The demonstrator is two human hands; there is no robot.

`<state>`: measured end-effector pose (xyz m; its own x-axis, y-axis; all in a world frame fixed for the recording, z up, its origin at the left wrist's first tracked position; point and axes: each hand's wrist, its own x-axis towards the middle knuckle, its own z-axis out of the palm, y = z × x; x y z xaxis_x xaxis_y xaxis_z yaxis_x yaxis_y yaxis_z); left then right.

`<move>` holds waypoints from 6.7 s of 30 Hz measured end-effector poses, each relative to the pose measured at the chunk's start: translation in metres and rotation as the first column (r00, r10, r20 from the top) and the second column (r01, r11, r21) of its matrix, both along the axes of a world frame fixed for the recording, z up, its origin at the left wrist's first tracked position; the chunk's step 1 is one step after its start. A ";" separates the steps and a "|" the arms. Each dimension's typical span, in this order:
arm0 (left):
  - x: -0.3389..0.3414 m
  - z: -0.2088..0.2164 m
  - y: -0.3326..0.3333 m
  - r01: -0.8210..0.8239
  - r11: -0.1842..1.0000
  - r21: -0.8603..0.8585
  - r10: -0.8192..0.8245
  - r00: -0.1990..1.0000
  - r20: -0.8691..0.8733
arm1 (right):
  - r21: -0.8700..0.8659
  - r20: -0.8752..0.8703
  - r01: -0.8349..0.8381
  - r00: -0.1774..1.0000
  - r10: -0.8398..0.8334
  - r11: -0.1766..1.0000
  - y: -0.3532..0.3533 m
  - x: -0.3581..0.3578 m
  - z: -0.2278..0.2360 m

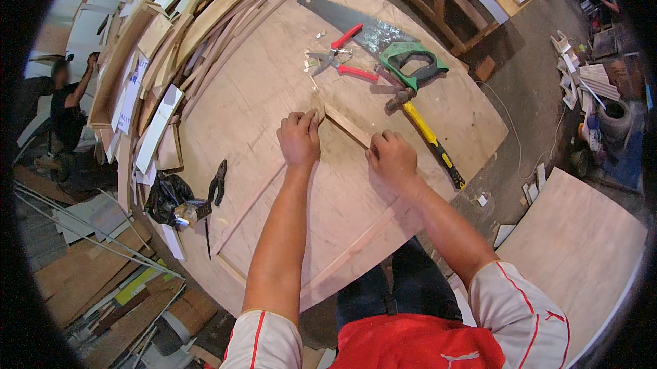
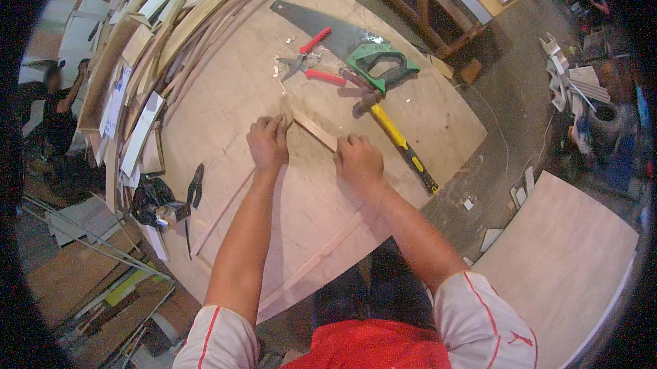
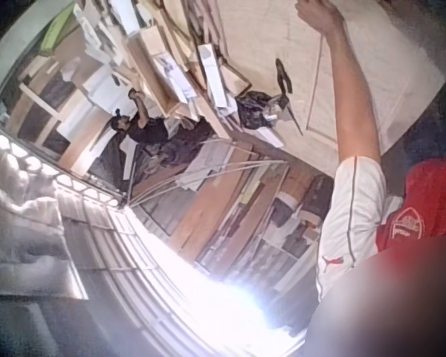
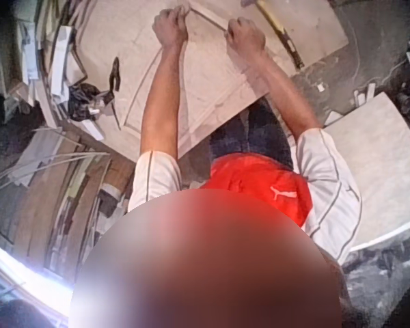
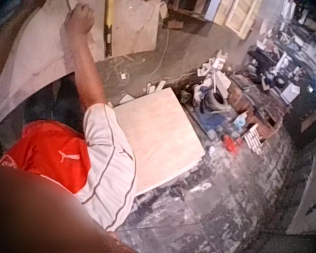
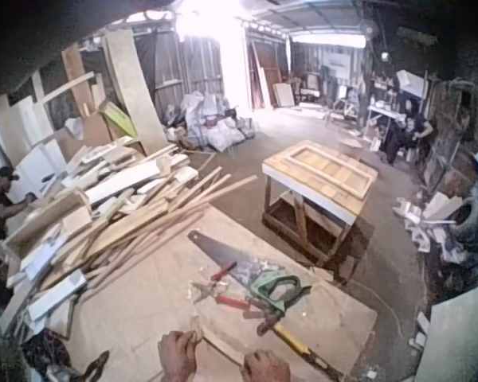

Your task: The person assembles a wooden frame by positioning wooden strips on a board, hammering nails into the joints with a hammer, and lifting the assembled frame.

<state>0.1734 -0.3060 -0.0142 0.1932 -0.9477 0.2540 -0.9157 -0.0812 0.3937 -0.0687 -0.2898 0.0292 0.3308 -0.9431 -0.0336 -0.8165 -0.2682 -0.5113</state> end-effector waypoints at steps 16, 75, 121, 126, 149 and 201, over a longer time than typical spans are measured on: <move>-0.021 0.018 -0.032 0.005 0.992 0.125 -0.002 1.000 -0.024 | 0.326 0.244 0.262 0.905 -0.348 0.909 0.006 -0.075 0.010; 0.024 0.018 -0.034 0.506 0.861 0.048 -0.506 0.862 -0.024 | 0.102 0.147 0.396 0.901 -0.408 0.913 0.120 -0.084 -0.015; 0.028 0.010 -0.050 0.555 0.832 0.015 -0.555 0.831 0.039 | 0.220 0.135 0.500 0.835 -0.534 0.837 0.126 -0.083 -0.017; 0.028 0.015 -0.053 0.565 0.825 -0.004 -0.565 0.825 0.025 | 0.157 0.172 0.483 0.846 -0.505 0.862 0.127 -0.084 -0.014; 0.034 0.009 -0.047 0.545 0.837 0.042 -0.545 0.838 -0.020 | 0.371 0.103 0.448 0.851 -0.516 0.813 0.107 -0.083 -0.008; -0.058 0.004 0.010 -0.401 0.910 0.107 0.394 0.915 0.084 | 0.328 0.309 -0.284 0.933 0.182 0.901 -0.100 0.046 -0.029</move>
<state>0.1158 -0.2957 -0.0098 0.5482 -0.8197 0.1662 -0.8192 -0.4861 0.3044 -0.0228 -0.3901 0.0004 0.5843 -0.7762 -0.2368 -0.5741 -0.1892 -0.7966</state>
